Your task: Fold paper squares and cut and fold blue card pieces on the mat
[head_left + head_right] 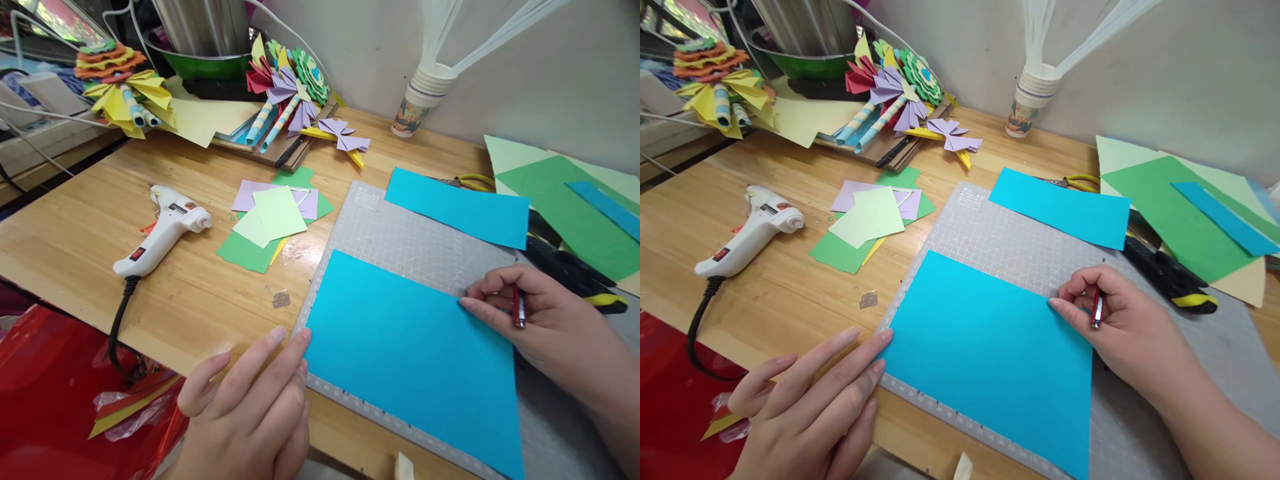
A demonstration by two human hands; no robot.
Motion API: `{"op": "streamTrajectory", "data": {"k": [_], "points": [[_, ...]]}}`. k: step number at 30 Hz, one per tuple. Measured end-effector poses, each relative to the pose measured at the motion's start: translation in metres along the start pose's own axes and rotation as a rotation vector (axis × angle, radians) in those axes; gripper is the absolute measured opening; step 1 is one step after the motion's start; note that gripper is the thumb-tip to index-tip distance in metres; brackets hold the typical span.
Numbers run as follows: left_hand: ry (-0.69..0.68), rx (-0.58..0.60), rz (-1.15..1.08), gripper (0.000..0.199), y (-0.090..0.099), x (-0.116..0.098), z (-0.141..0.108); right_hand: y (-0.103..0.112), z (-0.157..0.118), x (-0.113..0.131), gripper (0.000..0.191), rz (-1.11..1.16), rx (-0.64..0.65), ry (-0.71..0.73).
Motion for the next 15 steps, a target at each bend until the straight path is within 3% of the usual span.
{"op": "streamTrajectory", "data": {"k": [12,15], "points": [[0.018,0.026,0.007,0.017,0.001,0.000,0.000,0.001,-0.002,0.008,0.033,-0.033,-0.019,0.026],[-0.016,-0.012,0.009,0.015,0.002,-0.001,-0.001,0.001,-0.001,0.012,0.033,-0.042,-0.016,0.020]]}}
Point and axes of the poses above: each hand's wrist, its own z-axis towards the middle knuckle, its own y-axis out of the back of the hand, x = y × z, the point moved 8 cm from there along z, towards the middle knuckle, and after that the axes turned 3 degrees about -y, right-handed, at the moved point
